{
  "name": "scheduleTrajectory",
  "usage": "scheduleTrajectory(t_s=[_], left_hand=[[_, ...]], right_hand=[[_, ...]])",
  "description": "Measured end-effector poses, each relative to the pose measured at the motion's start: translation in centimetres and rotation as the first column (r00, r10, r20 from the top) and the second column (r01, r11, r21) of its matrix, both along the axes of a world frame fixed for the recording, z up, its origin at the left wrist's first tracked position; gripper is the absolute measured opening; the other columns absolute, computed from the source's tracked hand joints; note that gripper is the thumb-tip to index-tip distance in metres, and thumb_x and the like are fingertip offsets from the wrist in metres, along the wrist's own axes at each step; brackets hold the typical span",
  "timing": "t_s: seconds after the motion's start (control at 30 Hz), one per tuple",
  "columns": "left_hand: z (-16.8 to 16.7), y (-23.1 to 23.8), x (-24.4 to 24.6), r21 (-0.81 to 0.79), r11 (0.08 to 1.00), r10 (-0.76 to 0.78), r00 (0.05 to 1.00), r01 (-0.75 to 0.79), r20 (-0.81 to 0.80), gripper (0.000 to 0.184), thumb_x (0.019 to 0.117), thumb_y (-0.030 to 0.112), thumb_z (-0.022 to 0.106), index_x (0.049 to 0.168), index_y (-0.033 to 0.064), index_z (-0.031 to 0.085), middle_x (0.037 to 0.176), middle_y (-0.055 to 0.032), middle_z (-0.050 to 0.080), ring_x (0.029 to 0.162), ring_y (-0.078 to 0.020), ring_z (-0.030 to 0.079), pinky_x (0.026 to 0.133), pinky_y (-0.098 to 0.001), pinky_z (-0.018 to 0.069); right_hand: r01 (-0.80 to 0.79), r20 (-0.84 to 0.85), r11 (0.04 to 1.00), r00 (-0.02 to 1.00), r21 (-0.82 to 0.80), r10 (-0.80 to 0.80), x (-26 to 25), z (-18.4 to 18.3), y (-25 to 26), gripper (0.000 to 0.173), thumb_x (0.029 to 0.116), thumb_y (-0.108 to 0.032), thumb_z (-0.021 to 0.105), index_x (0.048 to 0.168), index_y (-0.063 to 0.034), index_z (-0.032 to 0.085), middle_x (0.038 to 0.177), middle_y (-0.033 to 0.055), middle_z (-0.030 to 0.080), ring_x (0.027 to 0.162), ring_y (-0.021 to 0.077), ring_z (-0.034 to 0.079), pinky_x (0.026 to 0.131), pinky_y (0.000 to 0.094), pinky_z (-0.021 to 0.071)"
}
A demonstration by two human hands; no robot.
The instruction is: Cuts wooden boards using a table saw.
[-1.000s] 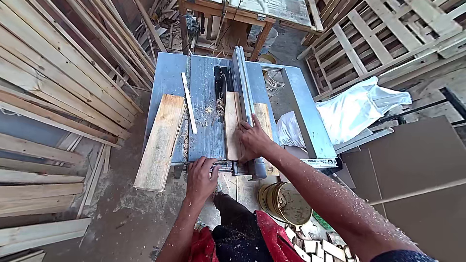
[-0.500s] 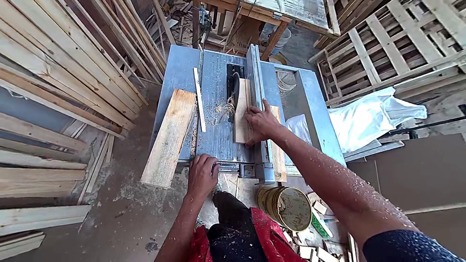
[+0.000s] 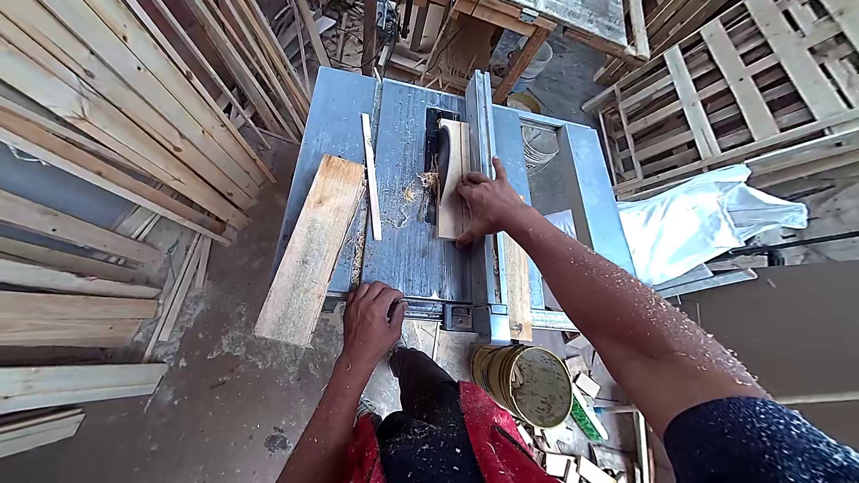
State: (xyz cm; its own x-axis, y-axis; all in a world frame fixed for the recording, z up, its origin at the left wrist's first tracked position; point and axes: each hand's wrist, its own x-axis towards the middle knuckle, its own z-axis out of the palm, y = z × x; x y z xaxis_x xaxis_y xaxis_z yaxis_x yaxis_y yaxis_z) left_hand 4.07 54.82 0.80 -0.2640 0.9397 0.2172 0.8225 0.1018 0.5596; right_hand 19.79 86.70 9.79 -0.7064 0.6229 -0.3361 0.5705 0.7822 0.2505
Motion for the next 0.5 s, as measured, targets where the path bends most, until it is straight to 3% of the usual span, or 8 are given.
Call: scheduleTrajectory(t_s=[0.5], left_hand=[[0.7,-0.2,0.3,-0.038,0.999,0.024,0.999,-0.023,0.023,0.021,0.0947,0.044,0.066,0.100,0.0283,0.078,0.105,0.0094,0.072,0.102,-0.0123,0.065,0.088,-0.0378,0.0530]], right_hand=[[0.010,-0.027,1.000,1.000,-0.011,-0.011,-1.6,0.3,5.0,0.125,0.0366,-0.089,0.075,0.133,-0.0113,0.064,0.137,0.0107,0.065,0.140,0.0327,0.050,0.122,0.0714,0.0053]])
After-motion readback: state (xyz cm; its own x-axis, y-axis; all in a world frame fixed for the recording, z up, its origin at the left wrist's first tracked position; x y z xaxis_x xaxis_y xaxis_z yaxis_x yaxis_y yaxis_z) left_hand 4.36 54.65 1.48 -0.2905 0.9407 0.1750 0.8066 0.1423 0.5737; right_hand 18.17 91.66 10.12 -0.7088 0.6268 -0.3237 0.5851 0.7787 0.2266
